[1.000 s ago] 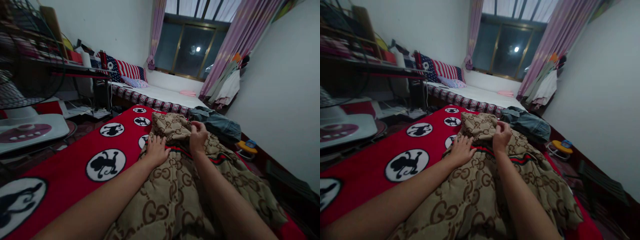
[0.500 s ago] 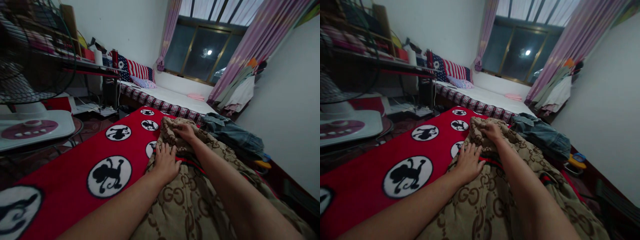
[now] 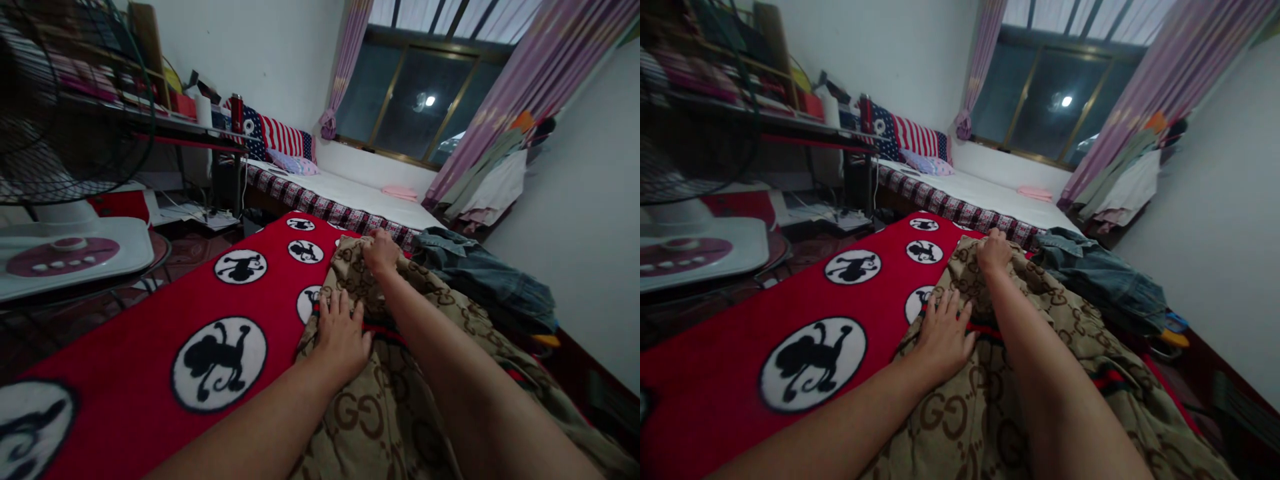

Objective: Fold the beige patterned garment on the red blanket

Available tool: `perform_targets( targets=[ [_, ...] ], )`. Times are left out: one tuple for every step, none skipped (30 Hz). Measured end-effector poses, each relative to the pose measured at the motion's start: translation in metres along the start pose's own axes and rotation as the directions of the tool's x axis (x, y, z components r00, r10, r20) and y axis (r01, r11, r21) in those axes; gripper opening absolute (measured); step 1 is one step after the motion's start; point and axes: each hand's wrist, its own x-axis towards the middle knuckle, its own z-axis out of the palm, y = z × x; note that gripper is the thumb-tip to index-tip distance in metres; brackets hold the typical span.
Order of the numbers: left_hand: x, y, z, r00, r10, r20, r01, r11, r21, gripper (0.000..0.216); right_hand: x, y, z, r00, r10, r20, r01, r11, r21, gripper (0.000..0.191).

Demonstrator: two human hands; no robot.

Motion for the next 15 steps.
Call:
perform_targets(
  targets=[
    [0.000,0.000,0.000,1.000,0.001,0.003,-0.001,1.000,0.000,0.064,0.003,-0.007,0.001,0.999,0.028,0.035,-0.029,0.999,0.044,0.040],
    [0.000,0.000,0.000,1.000,0.002,0.004,-0.002,1.000,-0.002,0.064,0.007,-0.012,0.002,0.995,0.035,0.091,-0.042,0.997,0.070,0.044],
    [0.000,0.000,0.000,1.000,0.002,0.002,-0.002,1.000,-0.007,0.065,0.010,-0.016,0.004,0.988,0.026,0.151,-0.039,0.996,0.084,0.047],
    [0.000,0.000,0.001,1.000,0.000,-0.006,0.000,1.000,-0.016,0.065,0.013,-0.018,0.007,0.979,0.009,0.203,-0.027,0.996,0.090,0.044],
    [0.000,0.000,0.001,1.000,-0.003,-0.020,0.002,1.000,-0.026,0.066,0.017,-0.019,0.010,0.971,-0.011,0.238,-0.012,0.996,0.094,0.037],
    [0.001,0.000,0.000,0.999,-0.005,-0.044,0.003,0.999,-0.038,0.067,0.021,-0.019,0.013,0.970,-0.025,0.241,0.000,0.995,0.102,0.029],
    [0.001,0.000,0.000,0.997,-0.006,-0.075,0.003,0.999,-0.047,0.068,0.023,-0.019,0.016,0.978,-0.033,0.206,0.009,0.993,0.117,0.024],
    [0.001,0.000,-0.001,0.994,-0.006,-0.106,0.001,0.998,-0.055,0.069,0.025,-0.019,0.020,0.988,-0.036,0.148,0.016,0.990,0.137,0.024],
    [0.001,0.000,-0.002,0.992,-0.008,-0.128,0.001,0.998,-0.060,0.069,0.025,-0.018,0.025,0.994,-0.038,0.104,0.020,0.986,0.163,0.026],
    [0.002,-0.001,-0.003,0.991,-0.010,-0.131,0.001,0.998,-0.062,0.068,0.023,-0.017,0.031,0.996,-0.037,0.087,0.020,0.982,0.190,0.027],
    [0.002,-0.001,-0.003,0.994,-0.010,-0.111,0.003,0.998,-0.061,0.066,0.019,-0.016,0.037,0.994,-0.034,0.101,0.012,0.977,0.214,0.028],
    [0.003,-0.002,-0.004,0.997,-0.009,-0.073,0.005,0.998,-0.056,0.065,0.015,-0.015,0.043,0.989,-0.031,0.145,-0.004,0.973,0.231,0.028],
    [0.003,-0.003,-0.004,1.000,-0.006,-0.030,0.005,0.999,-0.050,0.064,0.010,-0.012,0.049,0.978,-0.029,0.208,-0.022,0.971,0.238,0.029],
    [0.003,-0.003,-0.004,1.000,-0.001,0.007,0.001,0.999,-0.040,0.064,0.005,-0.010,0.054,0.964,-0.034,0.265,-0.034,0.969,0.245,0.032],
    [0.004,-0.004,-0.003,0.999,0.007,0.031,-0.006,1.000,-0.027,0.064,0.001,-0.008,0.057,0.952,-0.047,0.304,-0.033,0.966,0.255,0.037]
  ],
)
